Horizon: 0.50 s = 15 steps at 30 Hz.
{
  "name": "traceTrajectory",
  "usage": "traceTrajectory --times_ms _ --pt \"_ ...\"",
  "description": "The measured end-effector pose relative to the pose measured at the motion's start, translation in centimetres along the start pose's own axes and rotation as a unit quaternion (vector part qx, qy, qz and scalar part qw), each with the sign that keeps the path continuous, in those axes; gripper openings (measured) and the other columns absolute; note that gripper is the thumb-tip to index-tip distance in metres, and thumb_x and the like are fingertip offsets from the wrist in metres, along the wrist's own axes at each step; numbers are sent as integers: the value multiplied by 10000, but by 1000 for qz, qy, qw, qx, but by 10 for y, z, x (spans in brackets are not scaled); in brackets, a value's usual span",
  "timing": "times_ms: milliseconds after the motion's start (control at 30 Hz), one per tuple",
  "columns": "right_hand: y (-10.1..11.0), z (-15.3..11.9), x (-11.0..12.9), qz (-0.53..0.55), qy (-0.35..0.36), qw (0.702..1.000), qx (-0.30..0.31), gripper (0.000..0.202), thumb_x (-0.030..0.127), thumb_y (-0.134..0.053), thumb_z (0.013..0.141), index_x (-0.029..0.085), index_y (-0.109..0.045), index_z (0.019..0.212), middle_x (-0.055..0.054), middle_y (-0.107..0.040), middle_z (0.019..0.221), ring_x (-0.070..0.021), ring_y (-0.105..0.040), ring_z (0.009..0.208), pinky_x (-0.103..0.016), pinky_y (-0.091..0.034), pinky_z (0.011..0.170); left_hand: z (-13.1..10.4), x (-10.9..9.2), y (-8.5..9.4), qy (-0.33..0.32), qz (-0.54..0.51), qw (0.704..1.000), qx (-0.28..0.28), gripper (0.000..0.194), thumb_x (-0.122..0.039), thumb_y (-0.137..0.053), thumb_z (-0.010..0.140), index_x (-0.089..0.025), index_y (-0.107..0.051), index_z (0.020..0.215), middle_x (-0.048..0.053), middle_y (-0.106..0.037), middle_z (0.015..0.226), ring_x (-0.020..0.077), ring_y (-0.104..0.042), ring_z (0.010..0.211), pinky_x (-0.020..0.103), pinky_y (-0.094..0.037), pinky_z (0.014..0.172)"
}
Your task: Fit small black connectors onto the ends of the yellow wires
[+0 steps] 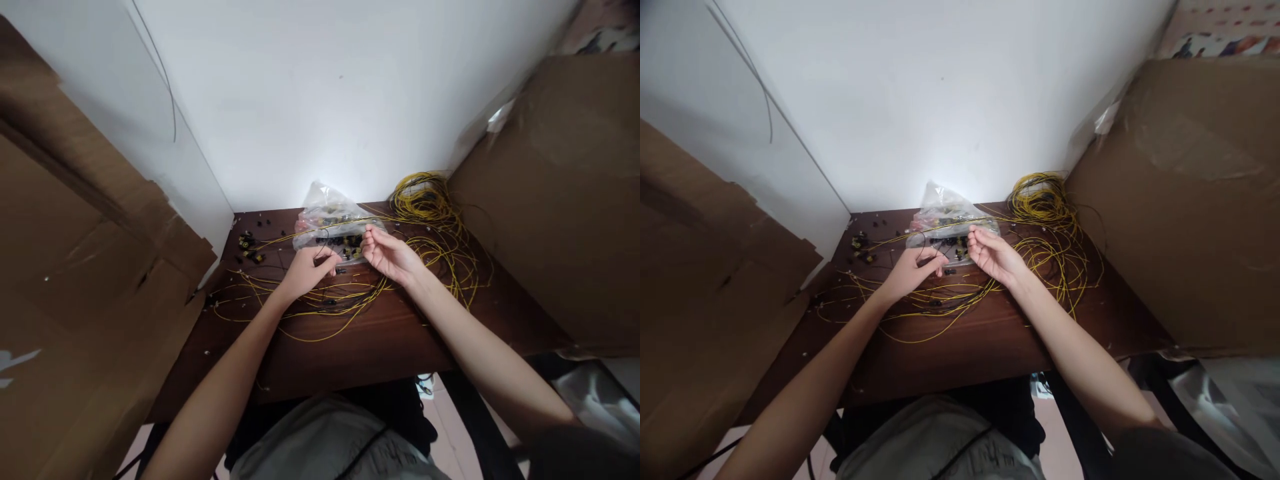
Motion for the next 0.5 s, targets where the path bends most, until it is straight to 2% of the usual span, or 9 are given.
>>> traceTrajectory --times_ms 67,167,367,500 --pt "-1 1 -1 33 -1 999 7 125 104 -619 725 208 -634 793 27 -602 682 -58 -557 615 -159 -495 607 1 2 -4 -14 25 1000 -7 285 -306 -476 835 -134 -608 650 28 -661 668 126 -599 677 251 -437 731" --pt "-3 1 -4 74 -8 997 31 147 86 -623 718 207 -629 802 41 -612 682 -41 -565 621 -135 -490 618 2 8 -9 -11 54 998 -21 284 -333 -482 835 -142 -617 675 22 -667 661 137 -605 668 256 -441 719" --pt "-5 3 -7 77 -2 994 77 127 130 -649 727 214 -621 817 36 -670 862 -65 -618 806 -182 -501 752 3 12 -10 -26 56 998 -29 270 -349 -492 834 -144 -641 741 39 -684 738 156 -624 718 267 -454 721" --pt "-7 1 -9 76 -10 994 83 165 140 -652 731 210 -621 877 50 -665 724 -60 -626 722 -185 -502 743 3 10 -8 -27 7 998 -49 208 -329 -509 827 -144 -603 808 50 -679 788 150 -627 762 265 -469 735"
Point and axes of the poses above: each hand's wrist, its own z-axis towards the middle knuckle, its own y-axis out of the back of the hand, x = y × z, the point moved 4 cm from there along z, towards the middle knuckle
